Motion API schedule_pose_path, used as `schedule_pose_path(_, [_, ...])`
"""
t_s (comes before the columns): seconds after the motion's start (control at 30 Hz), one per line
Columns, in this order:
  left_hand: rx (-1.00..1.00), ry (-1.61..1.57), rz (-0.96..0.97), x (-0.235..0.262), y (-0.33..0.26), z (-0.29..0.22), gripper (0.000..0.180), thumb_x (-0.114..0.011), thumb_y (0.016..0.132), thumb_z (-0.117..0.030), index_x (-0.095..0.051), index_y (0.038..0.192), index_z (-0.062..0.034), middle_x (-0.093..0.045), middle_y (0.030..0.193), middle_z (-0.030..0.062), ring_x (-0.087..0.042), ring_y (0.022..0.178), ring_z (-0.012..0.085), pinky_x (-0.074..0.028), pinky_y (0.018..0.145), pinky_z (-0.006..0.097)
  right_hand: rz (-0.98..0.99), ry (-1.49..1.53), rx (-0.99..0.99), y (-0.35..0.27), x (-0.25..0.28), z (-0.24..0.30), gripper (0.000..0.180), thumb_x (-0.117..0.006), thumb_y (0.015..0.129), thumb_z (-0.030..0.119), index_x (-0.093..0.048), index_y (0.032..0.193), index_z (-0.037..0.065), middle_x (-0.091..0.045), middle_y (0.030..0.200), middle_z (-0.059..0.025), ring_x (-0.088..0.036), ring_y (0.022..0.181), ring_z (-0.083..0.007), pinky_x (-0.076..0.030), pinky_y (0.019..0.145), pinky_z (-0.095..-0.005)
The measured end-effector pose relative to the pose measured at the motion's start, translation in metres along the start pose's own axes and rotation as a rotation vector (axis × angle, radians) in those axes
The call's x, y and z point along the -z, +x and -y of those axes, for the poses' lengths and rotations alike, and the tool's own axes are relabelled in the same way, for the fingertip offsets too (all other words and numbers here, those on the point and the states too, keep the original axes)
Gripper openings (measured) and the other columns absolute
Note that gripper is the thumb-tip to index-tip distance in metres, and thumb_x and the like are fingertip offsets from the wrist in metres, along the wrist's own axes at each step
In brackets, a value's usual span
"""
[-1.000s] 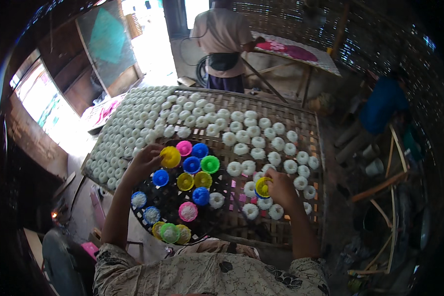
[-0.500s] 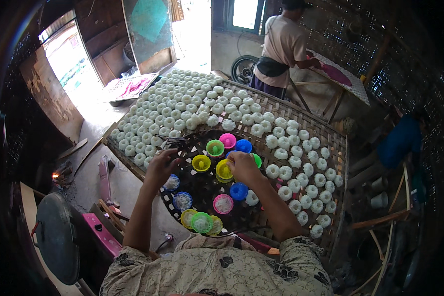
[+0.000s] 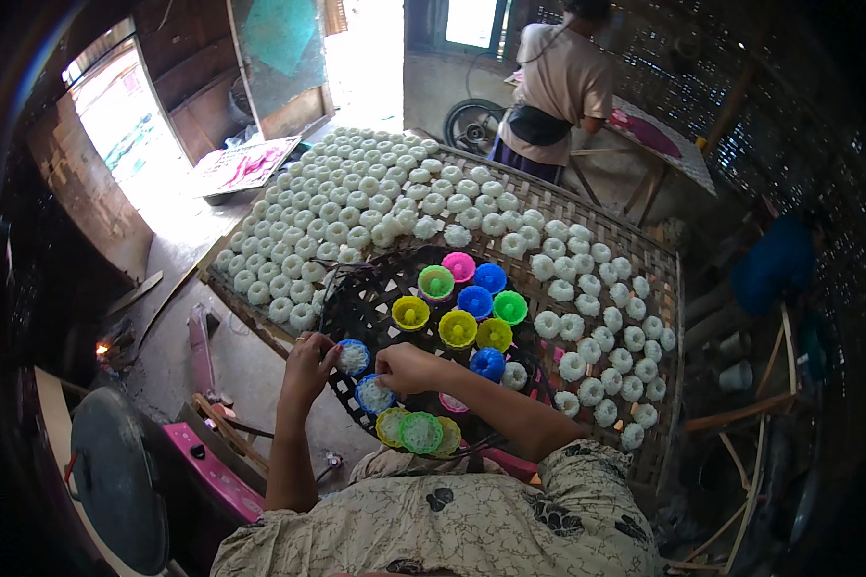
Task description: The person places small white round objects into colorful plastic cups on a woven tray. They repeatedly pick up the white objects and cups, then insert the objects into the cups and arrange them on the tray. Another person works at a separate table in the background.
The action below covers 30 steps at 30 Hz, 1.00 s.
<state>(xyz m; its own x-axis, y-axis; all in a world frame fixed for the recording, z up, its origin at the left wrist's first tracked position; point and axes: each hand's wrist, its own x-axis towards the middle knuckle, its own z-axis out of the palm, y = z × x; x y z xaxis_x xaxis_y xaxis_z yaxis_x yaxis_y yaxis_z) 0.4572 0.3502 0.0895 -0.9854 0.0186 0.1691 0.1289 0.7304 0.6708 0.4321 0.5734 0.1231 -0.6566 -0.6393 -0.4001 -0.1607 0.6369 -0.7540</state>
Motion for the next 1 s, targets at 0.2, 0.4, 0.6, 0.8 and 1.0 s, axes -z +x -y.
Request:
schedule_pose_path(0.2, [0.036,-0.099,0.090,0.009,0.007,0.006,0.020,-0.061,0.090,-0.017,-0.056,0.091,0.0022,-0.064,0.079,0.0188,-0.063,0.075,0.0334,-0.049,0.068,0.041,-0.044,0.228,0.002,-0.002,0.010,-0.014,0.013,-0.059,0.083,0.006,-0.055,0.093,-0.001,-0.066,0.076,-0.0098,-0.067,0.059,-0.0163,-0.054,0.051,-0.0292])
schedule_pose_path(0.4, [0.023,-0.255,0.142,-0.004,0.032,0.028,0.020,-0.054,0.098,-0.019,-0.047,0.094,-0.0013,-0.057,0.077,0.0088,-0.059,0.063,0.0147,-0.049,0.056,0.029,-0.163,0.392,0.010,-0.003,0.000,-0.027,0.029,-0.065,0.090,0.020,-0.056,0.103,-0.004,-0.067,0.082,-0.0132,-0.067,0.064,-0.0161,-0.056,0.056,-0.0299])
schedule_pose_path(0.6, [0.126,-0.679,0.284,-0.005,0.045,0.017,0.018,-0.054,0.099,-0.021,-0.045,0.100,-0.0047,-0.053,0.081,0.0040,-0.058,0.072,0.0112,-0.052,0.062,0.026,-0.280,-0.201,0.159,0.007,-0.016,-0.024,0.019,-0.067,0.074,0.013,-0.066,0.084,-0.003,-0.068,0.085,-0.0188,-0.068,0.076,-0.0295,-0.053,0.067,-0.0404])
schedule_pose_path(0.8, [0.142,-0.840,0.293,0.000,0.049,-0.025,0.023,-0.052,0.100,-0.031,-0.047,0.101,-0.0087,-0.052,0.085,0.0006,-0.054,0.073,0.0072,-0.052,0.066,0.024,-0.264,0.104,0.113,-0.004,-0.004,-0.024,0.015,-0.062,0.075,0.012,-0.065,0.081,-0.001,-0.067,0.080,-0.0170,-0.067,0.075,-0.0287,-0.053,0.065,-0.0394])
schedule_pose_path(1.0, [0.078,-0.919,0.276,-0.021,0.059,-0.060,0.024,-0.053,0.100,-0.032,-0.048,0.102,-0.0083,-0.051,0.086,0.0008,-0.052,0.073,0.0076,-0.051,0.070,0.026,-0.171,-0.155,0.201,0.008,-0.017,-0.032,0.025,-0.064,0.071,0.011,-0.067,0.088,-0.005,-0.069,0.084,-0.0193,-0.068,0.078,-0.0308,-0.053,0.066,-0.0400])
